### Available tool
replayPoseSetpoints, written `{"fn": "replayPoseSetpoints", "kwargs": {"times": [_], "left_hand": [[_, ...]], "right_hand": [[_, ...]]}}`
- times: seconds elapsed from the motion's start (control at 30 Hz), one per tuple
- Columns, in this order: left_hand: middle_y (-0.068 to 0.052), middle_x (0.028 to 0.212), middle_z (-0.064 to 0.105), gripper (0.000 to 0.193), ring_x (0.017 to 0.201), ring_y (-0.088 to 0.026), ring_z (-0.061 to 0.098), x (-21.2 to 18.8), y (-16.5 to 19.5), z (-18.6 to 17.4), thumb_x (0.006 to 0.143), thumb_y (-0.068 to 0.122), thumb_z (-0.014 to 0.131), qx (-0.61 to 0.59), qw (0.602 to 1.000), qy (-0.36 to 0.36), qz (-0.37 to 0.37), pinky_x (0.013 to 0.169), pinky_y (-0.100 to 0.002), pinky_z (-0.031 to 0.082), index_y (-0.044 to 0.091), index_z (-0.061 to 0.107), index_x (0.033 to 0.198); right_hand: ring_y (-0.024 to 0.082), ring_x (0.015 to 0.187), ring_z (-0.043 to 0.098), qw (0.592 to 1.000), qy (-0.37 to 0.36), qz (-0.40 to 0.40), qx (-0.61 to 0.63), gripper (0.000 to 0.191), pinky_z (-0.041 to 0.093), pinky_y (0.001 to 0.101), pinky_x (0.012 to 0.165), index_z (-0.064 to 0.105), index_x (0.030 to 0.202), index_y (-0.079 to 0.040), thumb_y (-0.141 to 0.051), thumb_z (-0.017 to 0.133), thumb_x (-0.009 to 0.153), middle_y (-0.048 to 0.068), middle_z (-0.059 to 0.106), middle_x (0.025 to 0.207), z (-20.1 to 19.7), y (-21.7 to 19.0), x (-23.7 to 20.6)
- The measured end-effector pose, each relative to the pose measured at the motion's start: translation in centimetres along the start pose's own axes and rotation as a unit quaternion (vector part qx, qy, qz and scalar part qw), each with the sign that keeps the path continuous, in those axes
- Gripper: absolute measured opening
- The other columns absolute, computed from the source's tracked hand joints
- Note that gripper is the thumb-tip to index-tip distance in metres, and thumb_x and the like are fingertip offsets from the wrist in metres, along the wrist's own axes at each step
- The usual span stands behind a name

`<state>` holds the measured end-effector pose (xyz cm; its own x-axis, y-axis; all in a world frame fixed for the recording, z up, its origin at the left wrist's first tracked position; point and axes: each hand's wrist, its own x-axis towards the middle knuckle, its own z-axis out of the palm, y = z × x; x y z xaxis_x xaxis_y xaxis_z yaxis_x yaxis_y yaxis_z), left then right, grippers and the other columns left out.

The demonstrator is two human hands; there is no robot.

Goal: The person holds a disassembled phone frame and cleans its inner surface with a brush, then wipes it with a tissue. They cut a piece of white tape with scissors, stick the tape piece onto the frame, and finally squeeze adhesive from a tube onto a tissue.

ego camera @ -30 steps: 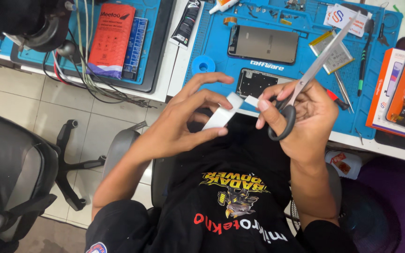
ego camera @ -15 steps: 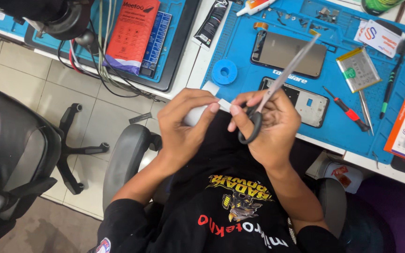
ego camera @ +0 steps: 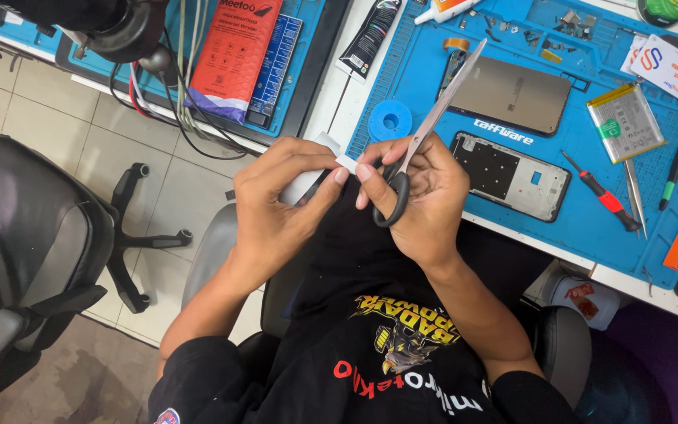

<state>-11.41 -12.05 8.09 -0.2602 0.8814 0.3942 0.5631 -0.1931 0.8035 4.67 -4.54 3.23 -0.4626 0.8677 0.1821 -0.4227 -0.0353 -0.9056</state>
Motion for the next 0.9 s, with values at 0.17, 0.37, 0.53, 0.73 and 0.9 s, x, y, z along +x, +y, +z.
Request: {"fn": "replayPoseSetpoints", "kwargs": {"times": [0.17, 0.37, 0.53, 0.73, 0.9], "left_hand": [[-0.011, 0.099, 0.072, 0.014, 0.092, -0.022, 0.073, 0.1, 0.1, -0.1, 0.09, -0.001, 0.08, 0.003, 1.0, -0.008, -0.003, 0.083, -0.031, 0.056, -0.001, 0.071, 0.1], [-0.012, 0.094, 0.067, 0.013, 0.093, -0.032, 0.068, 3.6, -2.5, -2.3, 0.095, 0.008, 0.08, 0.206, 0.974, -0.06, 0.072, 0.079, -0.041, 0.053, 0.001, 0.069, 0.094], [-0.011, 0.088, 0.071, 0.007, 0.087, -0.033, 0.07, 12.1, -8.8, -1.3, 0.075, 0.016, 0.082, 0.454, 0.865, -0.16, 0.144, 0.068, -0.043, 0.054, 0.013, 0.079, 0.081], [-0.011, 0.089, 0.076, 0.017, 0.088, -0.027, 0.072, 15.6, -13.5, 2.3, 0.073, 0.018, 0.081, 0.553, 0.783, -0.263, 0.111, 0.065, -0.04, 0.054, 0.01, 0.082, 0.089], [-0.007, 0.093, 0.078, 0.016, 0.093, -0.023, 0.074, 15.7, -13.7, 4.2, 0.082, 0.01, 0.074, 0.621, 0.739, -0.233, 0.117, 0.071, -0.036, 0.055, 0.014, 0.082, 0.095]], "right_hand": [[0.014, 0.078, 0.068, 1.0, 0.005, 0.007, 0.02, 0.026, 0.057, 0.0266, 0.068, 0.051, 0.108, -0.001, 0.007, 0.073, 0.098, 0.018, 0.069, 0.105, 0.2, 0.4, 0.0], [0.014, 0.074, 0.068, 0.998, 0.041, 0.04, -0.017, 0.022, 0.058, 0.0263, 0.065, 0.053, 0.108, 0.001, 0.005, 0.072, 0.097, 0.021, 0.069, 0.118, 0.4, 1.1, 0.3], [0.014, 0.076, 0.068, 0.997, 0.063, 0.036, -0.015, 0.019, 0.058, 0.027, 0.064, 0.055, 0.108, 0.002, 0.004, 0.071, 0.098, 0.019, 0.067, 0.118, -0.1, 1.6, 0.1], [0.014, 0.079, 0.068, 0.996, 0.084, 0.025, -0.027, 0.018, 0.059, 0.0283, 0.064, 0.057, 0.108, 0.003, 0.005, 0.071, 0.098, 0.017, 0.068, 0.107, -1.3, 1.8, -0.9], [0.014, 0.078, 0.067, 0.996, 0.079, 0.031, -0.01, 0.019, 0.059, 0.0275, 0.064, 0.056, 0.108, 0.002, 0.002, 0.072, 0.098, 0.014, 0.068, 0.101, -1.7, 1.8, -1.2]]}}
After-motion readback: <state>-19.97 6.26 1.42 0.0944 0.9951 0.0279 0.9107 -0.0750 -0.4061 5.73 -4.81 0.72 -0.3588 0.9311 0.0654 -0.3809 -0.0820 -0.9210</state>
